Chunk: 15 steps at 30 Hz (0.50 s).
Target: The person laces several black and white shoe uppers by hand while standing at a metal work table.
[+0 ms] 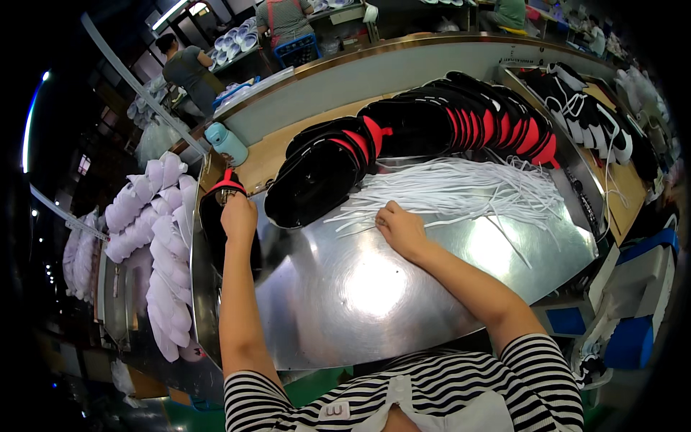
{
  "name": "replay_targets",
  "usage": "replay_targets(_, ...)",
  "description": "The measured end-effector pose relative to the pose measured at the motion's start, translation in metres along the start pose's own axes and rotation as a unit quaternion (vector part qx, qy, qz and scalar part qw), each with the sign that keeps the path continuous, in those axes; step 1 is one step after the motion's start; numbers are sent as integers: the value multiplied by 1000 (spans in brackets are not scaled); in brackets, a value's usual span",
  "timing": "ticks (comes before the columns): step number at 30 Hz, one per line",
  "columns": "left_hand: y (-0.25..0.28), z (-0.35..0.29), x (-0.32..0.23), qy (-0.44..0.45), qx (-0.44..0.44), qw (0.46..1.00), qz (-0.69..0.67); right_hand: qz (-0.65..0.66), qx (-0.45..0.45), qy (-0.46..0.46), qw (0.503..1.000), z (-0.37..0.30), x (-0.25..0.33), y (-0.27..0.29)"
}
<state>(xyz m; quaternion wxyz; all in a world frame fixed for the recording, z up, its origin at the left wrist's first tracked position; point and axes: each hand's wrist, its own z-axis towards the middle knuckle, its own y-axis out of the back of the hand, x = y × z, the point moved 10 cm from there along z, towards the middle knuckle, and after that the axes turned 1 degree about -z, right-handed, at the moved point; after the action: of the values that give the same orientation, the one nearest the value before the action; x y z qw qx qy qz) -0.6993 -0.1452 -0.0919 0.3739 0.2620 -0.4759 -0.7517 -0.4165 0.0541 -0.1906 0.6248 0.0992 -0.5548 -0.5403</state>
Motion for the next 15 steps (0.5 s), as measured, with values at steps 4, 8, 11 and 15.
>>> replay_targets(4,-108,-1,38,0,130,991,13,117,11,-18,993,-3,9,17)
replay_targets(8,-78,-23,32,46,6,990,-131,396,96,-143,902,-3,46,50)
replay_targets(11,-33,-43,19,33,-116,940,-318,636,198,-140,733,-17,122,96)
replay_targets(15,-69,-47,4,79,-15,962,-259,781,234,-21,579,-50,173,153)
